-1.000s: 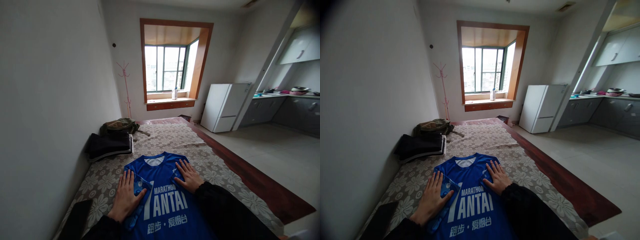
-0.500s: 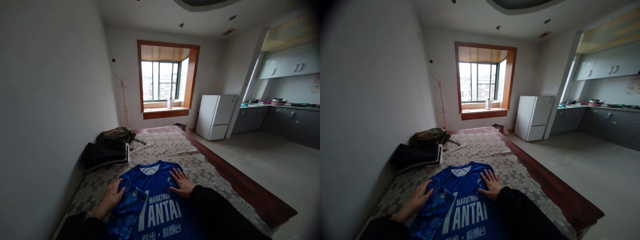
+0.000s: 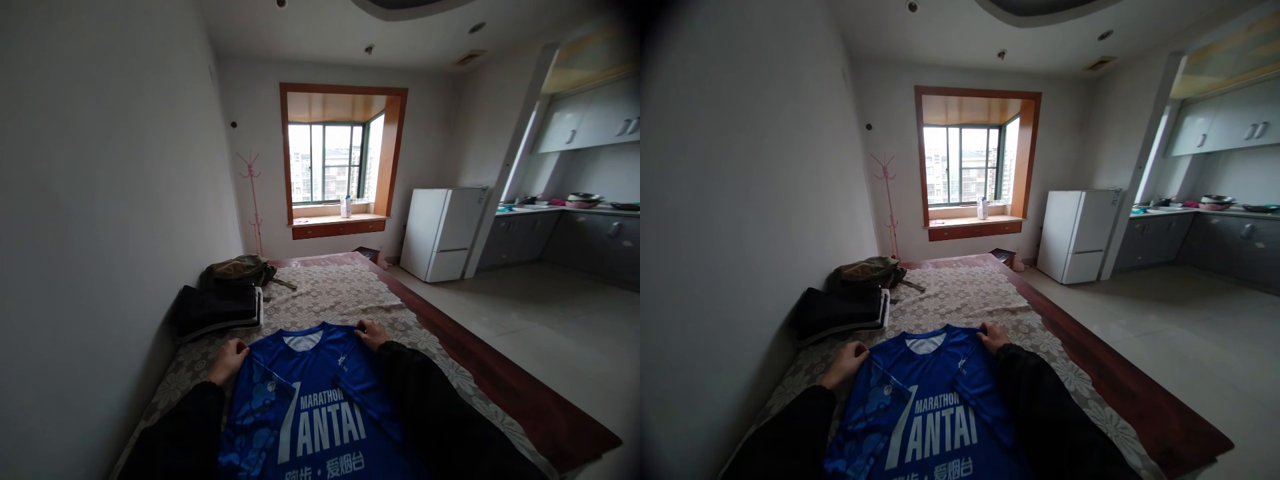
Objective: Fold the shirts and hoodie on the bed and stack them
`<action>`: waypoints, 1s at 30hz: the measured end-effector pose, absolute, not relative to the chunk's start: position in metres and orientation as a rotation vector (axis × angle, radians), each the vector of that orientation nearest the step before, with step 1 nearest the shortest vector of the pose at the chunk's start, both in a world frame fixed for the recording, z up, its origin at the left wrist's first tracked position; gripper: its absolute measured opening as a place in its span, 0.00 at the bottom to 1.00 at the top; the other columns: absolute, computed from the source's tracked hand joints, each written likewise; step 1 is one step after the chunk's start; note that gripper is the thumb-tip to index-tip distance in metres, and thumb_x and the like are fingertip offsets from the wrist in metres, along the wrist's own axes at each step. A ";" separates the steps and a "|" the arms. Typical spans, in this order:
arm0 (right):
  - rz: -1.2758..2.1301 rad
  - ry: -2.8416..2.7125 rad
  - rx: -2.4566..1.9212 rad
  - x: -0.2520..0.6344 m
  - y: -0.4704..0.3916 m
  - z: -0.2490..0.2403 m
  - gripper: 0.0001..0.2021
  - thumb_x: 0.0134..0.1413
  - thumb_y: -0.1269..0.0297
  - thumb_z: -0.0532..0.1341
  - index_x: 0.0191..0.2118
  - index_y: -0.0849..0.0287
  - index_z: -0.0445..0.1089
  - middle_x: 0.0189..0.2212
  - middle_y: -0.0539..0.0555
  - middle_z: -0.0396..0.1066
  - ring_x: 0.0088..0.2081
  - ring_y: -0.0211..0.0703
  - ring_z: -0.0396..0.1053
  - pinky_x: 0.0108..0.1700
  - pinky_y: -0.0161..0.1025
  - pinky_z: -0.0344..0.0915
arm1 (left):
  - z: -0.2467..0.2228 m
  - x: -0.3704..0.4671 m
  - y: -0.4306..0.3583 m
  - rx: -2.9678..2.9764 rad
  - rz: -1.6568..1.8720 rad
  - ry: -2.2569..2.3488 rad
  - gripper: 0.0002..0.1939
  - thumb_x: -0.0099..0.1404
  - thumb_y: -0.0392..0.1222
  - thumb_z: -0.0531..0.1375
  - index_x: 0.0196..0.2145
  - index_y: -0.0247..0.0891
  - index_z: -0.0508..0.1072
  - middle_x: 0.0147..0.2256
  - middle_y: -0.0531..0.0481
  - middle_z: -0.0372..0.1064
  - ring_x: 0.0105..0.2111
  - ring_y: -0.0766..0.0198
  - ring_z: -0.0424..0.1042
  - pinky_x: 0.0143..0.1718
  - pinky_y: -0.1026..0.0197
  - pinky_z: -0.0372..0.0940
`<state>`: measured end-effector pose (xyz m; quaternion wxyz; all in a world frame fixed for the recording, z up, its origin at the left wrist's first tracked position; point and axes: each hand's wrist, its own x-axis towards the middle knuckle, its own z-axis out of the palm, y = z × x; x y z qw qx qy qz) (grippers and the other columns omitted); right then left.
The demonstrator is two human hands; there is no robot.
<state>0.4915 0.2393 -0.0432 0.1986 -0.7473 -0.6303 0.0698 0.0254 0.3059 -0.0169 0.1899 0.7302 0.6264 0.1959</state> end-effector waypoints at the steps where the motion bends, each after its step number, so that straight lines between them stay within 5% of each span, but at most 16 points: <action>1: 0.207 -1.759 -2.080 0.494 0.240 -0.044 0.10 0.59 0.63 0.59 0.42 0.55 0.77 0.40 0.54 0.80 0.43 0.45 0.76 0.46 0.39 0.68 | -0.017 0.025 0.308 2.052 0.559 1.768 0.06 0.63 0.39 0.58 0.35 0.39 0.76 0.38 0.46 0.81 0.42 0.56 0.79 0.43 0.61 0.68; 13: 0.253 -1.633 -2.161 0.514 0.255 -0.044 0.11 0.61 0.63 0.58 0.44 0.55 0.77 0.42 0.57 0.80 0.48 0.48 0.75 0.49 0.40 0.67 | -0.021 0.044 0.348 2.020 0.603 1.807 0.09 0.64 0.40 0.60 0.42 0.39 0.75 0.40 0.44 0.80 0.44 0.54 0.79 0.43 0.61 0.67; 20: 0.306 -1.650 -2.210 0.511 0.273 -0.039 0.11 0.58 0.55 0.64 0.38 0.55 0.78 0.41 0.55 0.79 0.46 0.48 0.75 0.45 0.38 0.66 | -0.025 0.048 0.368 2.025 0.519 1.707 0.12 0.61 0.46 0.63 0.37 0.36 0.79 0.39 0.44 0.82 0.43 0.54 0.80 0.42 0.62 0.70; 30: 0.219 -1.641 -2.214 0.489 0.273 -0.053 0.10 0.63 0.63 0.59 0.47 0.54 0.73 0.46 0.55 0.78 0.49 0.49 0.73 0.46 0.39 0.61 | -0.028 0.074 0.351 2.110 0.474 1.907 0.14 0.68 0.48 0.57 0.45 0.43 0.78 0.44 0.42 0.81 0.47 0.49 0.78 0.41 0.58 0.66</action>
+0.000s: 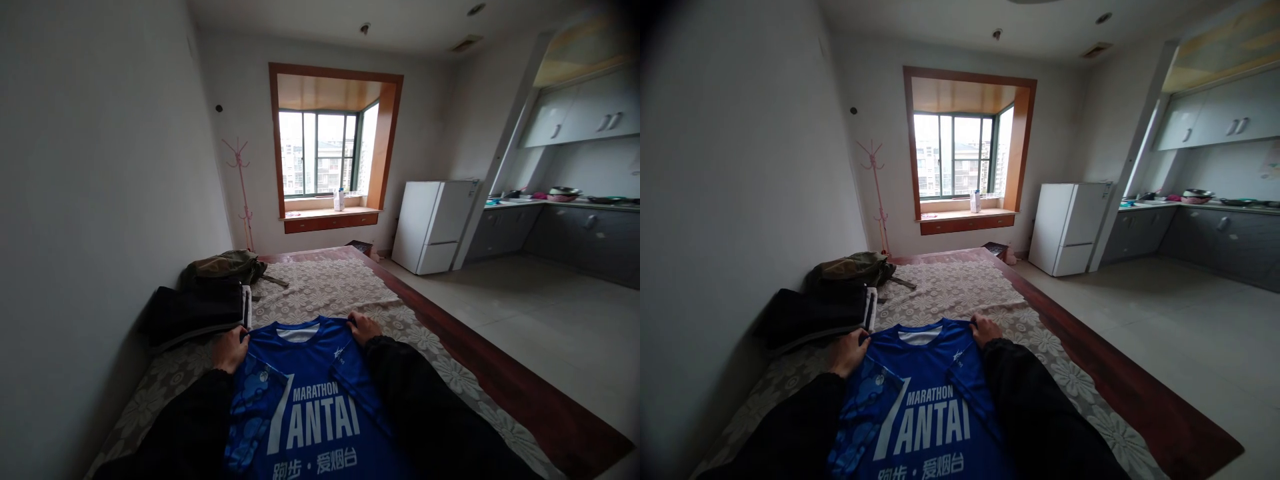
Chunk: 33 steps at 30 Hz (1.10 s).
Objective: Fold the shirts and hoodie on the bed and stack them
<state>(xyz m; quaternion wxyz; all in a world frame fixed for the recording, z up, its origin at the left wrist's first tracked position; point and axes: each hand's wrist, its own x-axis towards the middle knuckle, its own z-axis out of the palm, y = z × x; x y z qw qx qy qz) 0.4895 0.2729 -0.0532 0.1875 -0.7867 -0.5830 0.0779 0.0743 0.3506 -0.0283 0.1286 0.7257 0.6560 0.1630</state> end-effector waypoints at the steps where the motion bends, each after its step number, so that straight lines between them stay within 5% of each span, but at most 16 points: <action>1: 0.206 -1.646 -2.206 0.489 0.272 -0.055 0.10 0.63 0.63 0.58 0.48 0.54 0.73 0.47 0.56 0.78 0.49 0.49 0.73 0.46 0.39 0.60 | -0.029 0.075 0.347 2.116 0.476 1.924 0.14 0.68 0.48 0.56 0.46 0.44 0.78 0.44 0.41 0.81 0.46 0.49 0.78 0.41 0.57 0.66; 8: 0.125 -1.686 -2.171 0.490 0.270 -0.061 0.09 0.64 0.66 0.57 0.46 0.54 0.71 0.47 0.55 0.77 0.48 0.46 0.72 0.46 0.38 0.60 | -0.030 0.079 0.338 2.115 0.521 1.954 0.15 0.70 0.48 0.54 0.47 0.43 0.77 0.43 0.42 0.81 0.45 0.49 0.79 0.40 0.57 0.65; 15: -0.005 -1.664 -2.207 0.487 0.272 -0.063 0.11 0.66 0.59 0.55 0.45 0.56 0.72 0.48 0.59 0.74 0.54 0.53 0.67 0.57 0.47 0.56 | -0.026 0.073 0.340 2.004 0.636 1.922 0.17 0.72 0.50 0.51 0.47 0.44 0.76 0.44 0.46 0.82 0.43 0.55 0.80 0.38 0.60 0.66; 22: -0.085 -1.597 -2.349 0.488 0.280 -0.077 0.27 0.67 0.50 0.50 0.65 0.58 0.63 0.68 0.60 0.58 0.70 0.55 0.49 0.69 0.54 0.43 | -0.026 0.071 0.341 2.004 0.657 1.874 0.14 0.70 0.49 0.54 0.46 0.46 0.76 0.43 0.49 0.82 0.43 0.55 0.80 0.38 0.60 0.65; 33: 0.017 -1.606 -2.348 0.491 0.283 -0.077 0.29 0.66 0.49 0.50 0.67 0.57 0.61 0.69 0.58 0.58 0.71 0.52 0.50 0.72 0.51 0.40 | -0.027 0.069 0.343 1.961 0.679 1.825 0.14 0.71 0.48 0.52 0.42 0.46 0.77 0.43 0.48 0.82 0.43 0.54 0.80 0.38 0.59 0.66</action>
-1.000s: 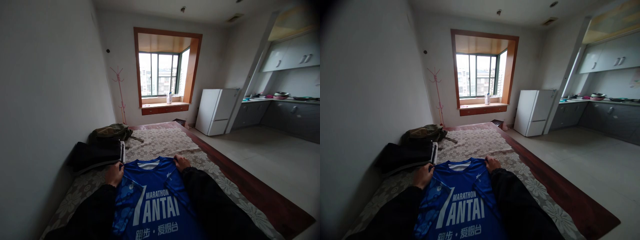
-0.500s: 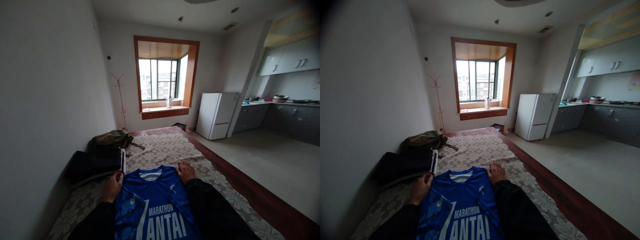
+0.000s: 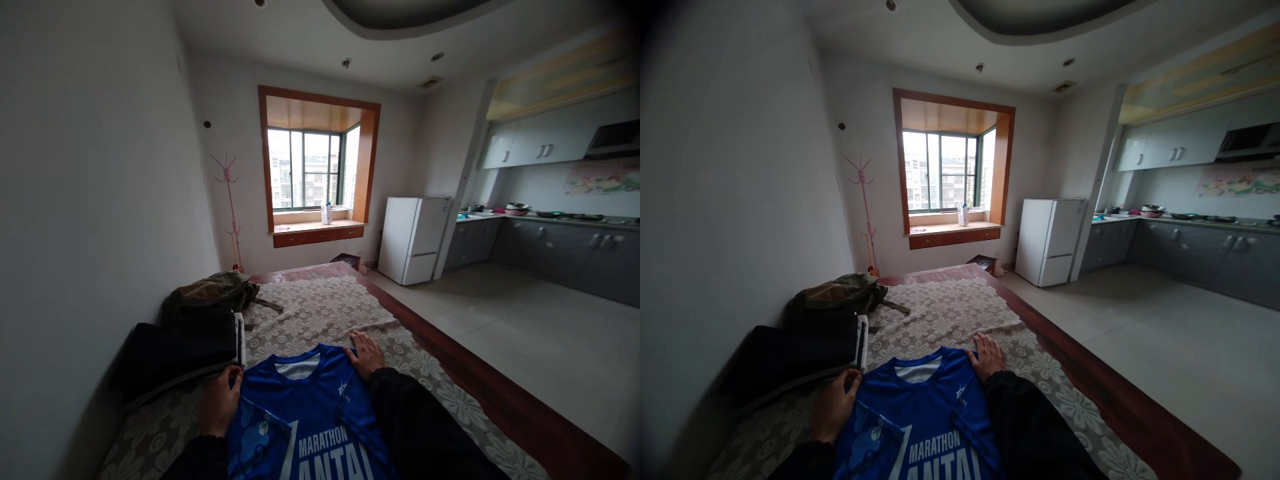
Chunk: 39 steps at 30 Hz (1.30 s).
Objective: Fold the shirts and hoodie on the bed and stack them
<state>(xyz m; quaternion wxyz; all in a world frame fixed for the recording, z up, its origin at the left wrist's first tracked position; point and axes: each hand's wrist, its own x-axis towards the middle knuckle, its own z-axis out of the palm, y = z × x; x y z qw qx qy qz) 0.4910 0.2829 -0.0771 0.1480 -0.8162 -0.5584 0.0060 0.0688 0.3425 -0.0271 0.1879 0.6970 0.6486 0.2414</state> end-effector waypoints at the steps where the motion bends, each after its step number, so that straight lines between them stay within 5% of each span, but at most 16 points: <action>1: 0.034 -1.603 -2.342 0.490 0.282 -0.075 0.29 0.66 0.49 0.50 0.67 0.57 0.61 0.69 0.58 0.58 0.71 0.52 0.50 0.72 0.51 0.40 | -0.028 0.069 0.343 1.962 0.671 1.822 0.15 0.71 0.49 0.52 0.43 0.46 0.77 0.43 0.48 0.82 0.43 0.53 0.80 0.39 0.59 0.66; 39: 0.008 -1.616 -2.385 0.490 0.284 -0.082 0.29 0.67 0.50 0.49 0.67 0.56 0.62 0.70 0.56 0.57 0.71 0.53 0.49 0.72 0.53 0.39 | -0.029 0.070 0.344 1.977 0.653 1.815 0.14 0.70 0.49 0.53 0.43 0.47 0.78 0.45 0.49 0.82 0.45 0.53 0.79 0.42 0.58 0.66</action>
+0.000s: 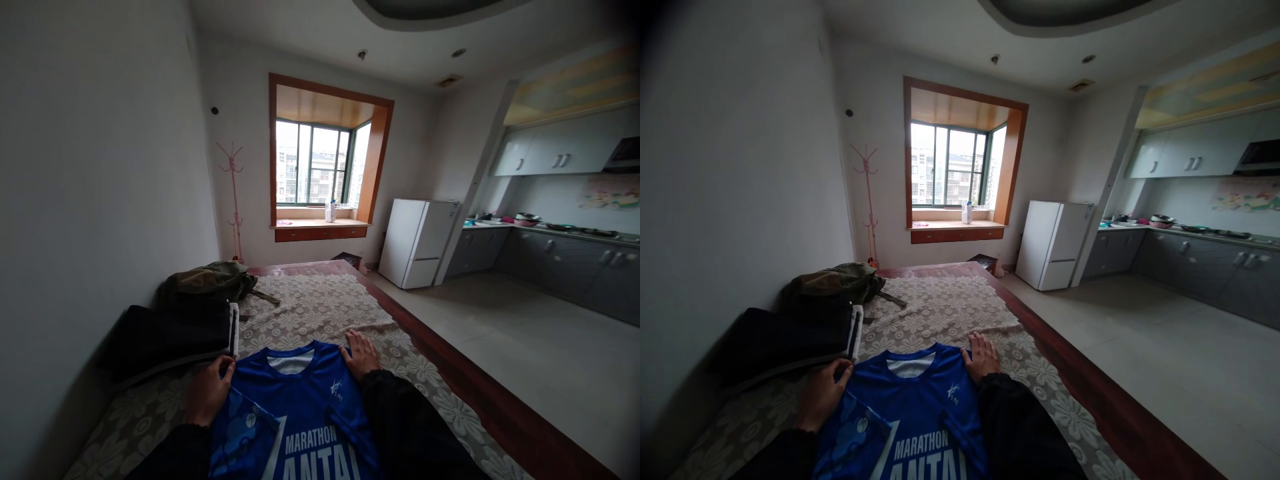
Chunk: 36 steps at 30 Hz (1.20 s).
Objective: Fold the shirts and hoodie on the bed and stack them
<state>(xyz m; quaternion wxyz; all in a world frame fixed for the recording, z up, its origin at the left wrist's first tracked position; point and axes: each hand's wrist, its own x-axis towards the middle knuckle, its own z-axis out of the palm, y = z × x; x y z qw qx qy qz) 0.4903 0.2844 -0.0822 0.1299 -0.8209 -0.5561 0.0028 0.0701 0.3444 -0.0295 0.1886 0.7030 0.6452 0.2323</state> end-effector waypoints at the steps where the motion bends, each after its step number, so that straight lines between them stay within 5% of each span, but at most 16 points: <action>1: 0.005 -1.615 -2.380 0.490 0.284 -0.081 0.29 0.67 0.50 0.49 0.67 0.56 0.61 0.70 0.56 0.56 0.71 0.53 0.49 0.72 0.53 0.39 | -0.029 0.070 0.344 1.974 0.653 1.814 0.14 0.70 0.49 0.53 0.43 0.47 0.78 0.45 0.49 0.82 0.45 0.53 0.79 0.42 0.58 0.66; 20: 0.054 -1.619 -2.421 0.480 0.279 -0.068 0.29 0.69 0.50 0.47 0.69 0.56 0.58 0.71 0.57 0.53 0.72 0.51 0.46 0.72 0.51 0.37 | -0.019 0.071 0.335 2.130 0.579 1.861 0.15 0.73 0.47 0.50 0.48 0.45 0.74 0.46 0.47 0.81 0.43 0.56 0.79 0.38 0.61 0.66; 27: 0.179 -1.722 -2.446 0.482 0.266 -0.043 0.31 0.70 0.47 0.46 0.71 0.57 0.53 0.73 0.58 0.48 0.72 0.50 0.45 0.71 0.50 0.40 | 0.006 0.080 0.314 2.327 0.460 1.805 0.16 0.69 0.46 0.54 0.51 0.41 0.74 0.54 0.40 0.72 0.56 0.47 0.68 0.54 0.52 0.62; 32: 0.164 -1.956 -2.297 0.454 0.206 -0.054 0.39 0.65 0.40 0.52 0.74 0.50 0.45 0.76 0.54 0.35 0.75 0.57 0.30 0.72 0.58 0.33 | 0.004 0.077 0.276 2.417 0.345 1.677 0.26 0.69 0.55 0.54 0.59 0.40 0.71 0.62 0.40 0.67 0.64 0.48 0.61 0.63 0.50 0.55; 36: 0.174 -2.061 -2.197 0.416 0.163 -0.065 0.44 0.61 0.32 0.49 0.75 0.50 0.43 0.76 0.54 0.33 0.75 0.63 0.26 0.71 0.65 0.29 | -0.017 0.085 0.239 2.408 0.192 1.727 0.45 0.67 0.68 0.50 0.69 0.33 0.59 0.71 0.32 0.51 0.71 0.40 0.48 0.69 0.40 0.44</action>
